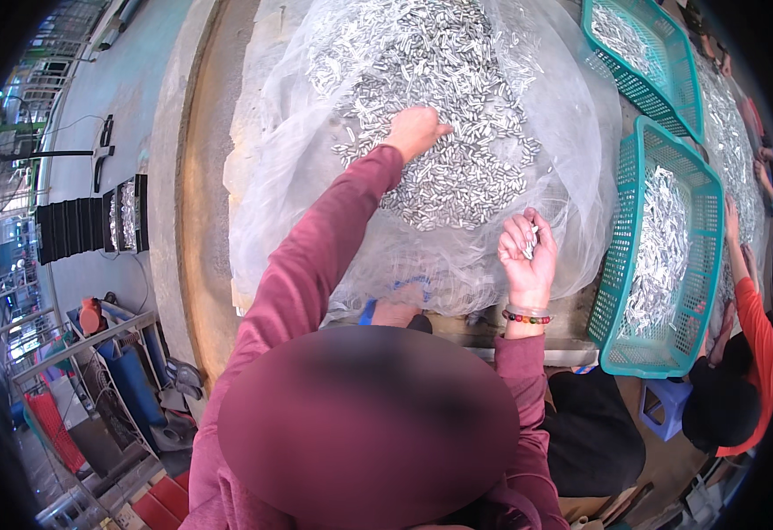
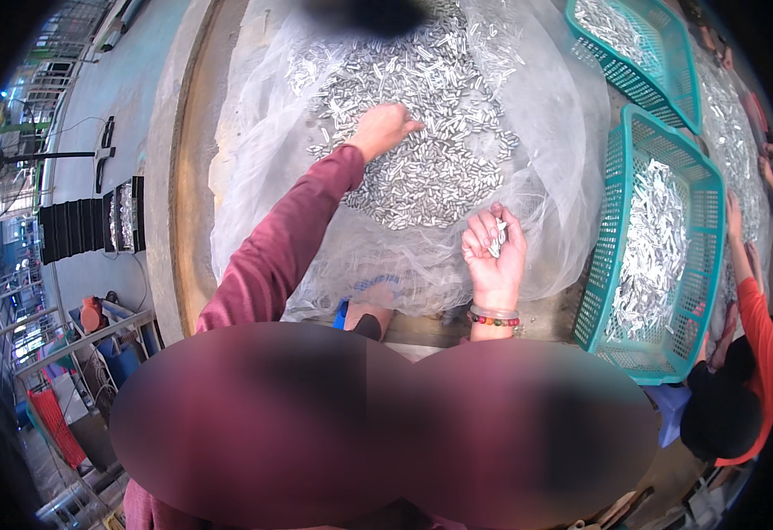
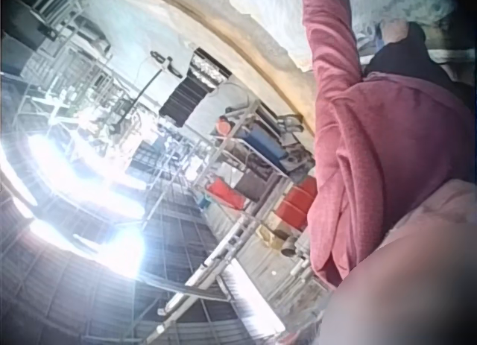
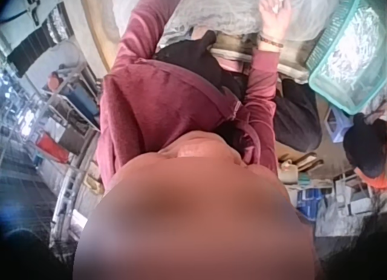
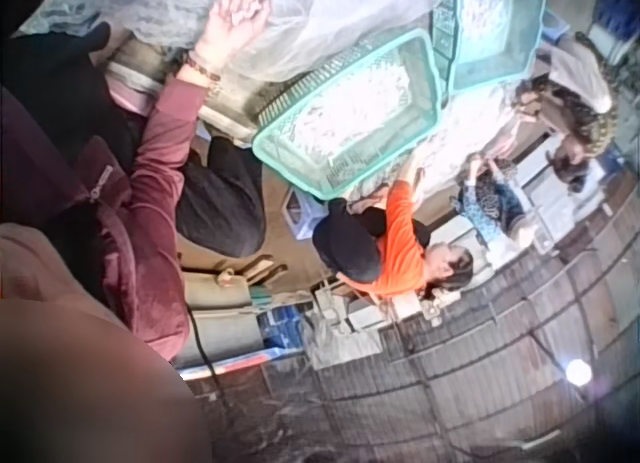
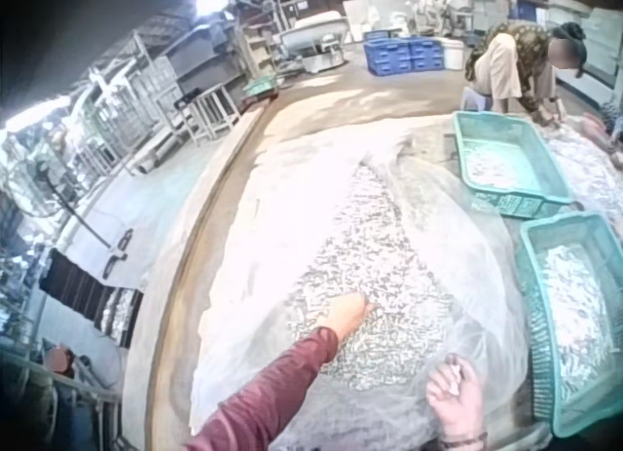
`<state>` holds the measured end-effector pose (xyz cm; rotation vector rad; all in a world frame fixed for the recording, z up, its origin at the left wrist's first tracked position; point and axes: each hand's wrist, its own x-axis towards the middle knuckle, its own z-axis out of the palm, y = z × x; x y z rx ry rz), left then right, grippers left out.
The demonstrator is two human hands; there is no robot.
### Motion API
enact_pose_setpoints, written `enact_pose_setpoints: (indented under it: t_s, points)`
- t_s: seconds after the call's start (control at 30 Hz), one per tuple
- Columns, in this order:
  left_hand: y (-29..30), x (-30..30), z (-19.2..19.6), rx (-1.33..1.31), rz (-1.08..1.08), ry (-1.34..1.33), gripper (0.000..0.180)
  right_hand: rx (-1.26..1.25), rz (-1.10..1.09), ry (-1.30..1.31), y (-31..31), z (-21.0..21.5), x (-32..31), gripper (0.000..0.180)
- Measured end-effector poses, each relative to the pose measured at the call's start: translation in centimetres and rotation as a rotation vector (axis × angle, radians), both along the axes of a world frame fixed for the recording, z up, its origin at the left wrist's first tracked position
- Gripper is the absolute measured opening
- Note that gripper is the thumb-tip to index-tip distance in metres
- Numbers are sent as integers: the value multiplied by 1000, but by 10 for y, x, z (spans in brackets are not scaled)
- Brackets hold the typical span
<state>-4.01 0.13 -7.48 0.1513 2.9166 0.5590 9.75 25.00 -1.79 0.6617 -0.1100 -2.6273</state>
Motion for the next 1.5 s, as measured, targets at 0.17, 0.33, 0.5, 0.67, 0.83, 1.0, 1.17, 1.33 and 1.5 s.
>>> enact_pose_setpoints:
  t_s: [0.17,0.33,0.5,0.67,0.83,1.0,1.17,1.33,1.5]
  points:
    - [36,-10,-8,-35,-166,-46,31,63,-5,30,4,3,8,11]
    - [14,13,21,889,-1,-180,21,13,-35,10,8,7,8,11]
    - [-23,54,20,1193,364,-577,15,-6,-25,17,7,2,4,10]
    - [2,87,-23,6,116,-154,24,-42,-53,0,1,-1,4,12]
    - [22,83,-12,83,148,103,17,87,-10,52,-8,-1,1,38]
    - [27,71,29,55,116,225,10,15,-15,26,-17,-6,-4,42]
    - [29,65,58,29,16,181,13,36,2,13,-29,-4,-3,43]
    - [68,78,93,134,10,150,23,48,-26,-45,-31,-2,0,42]
    - [109,124,113,41,-282,270,35,127,32,78,-12,-16,0,38]
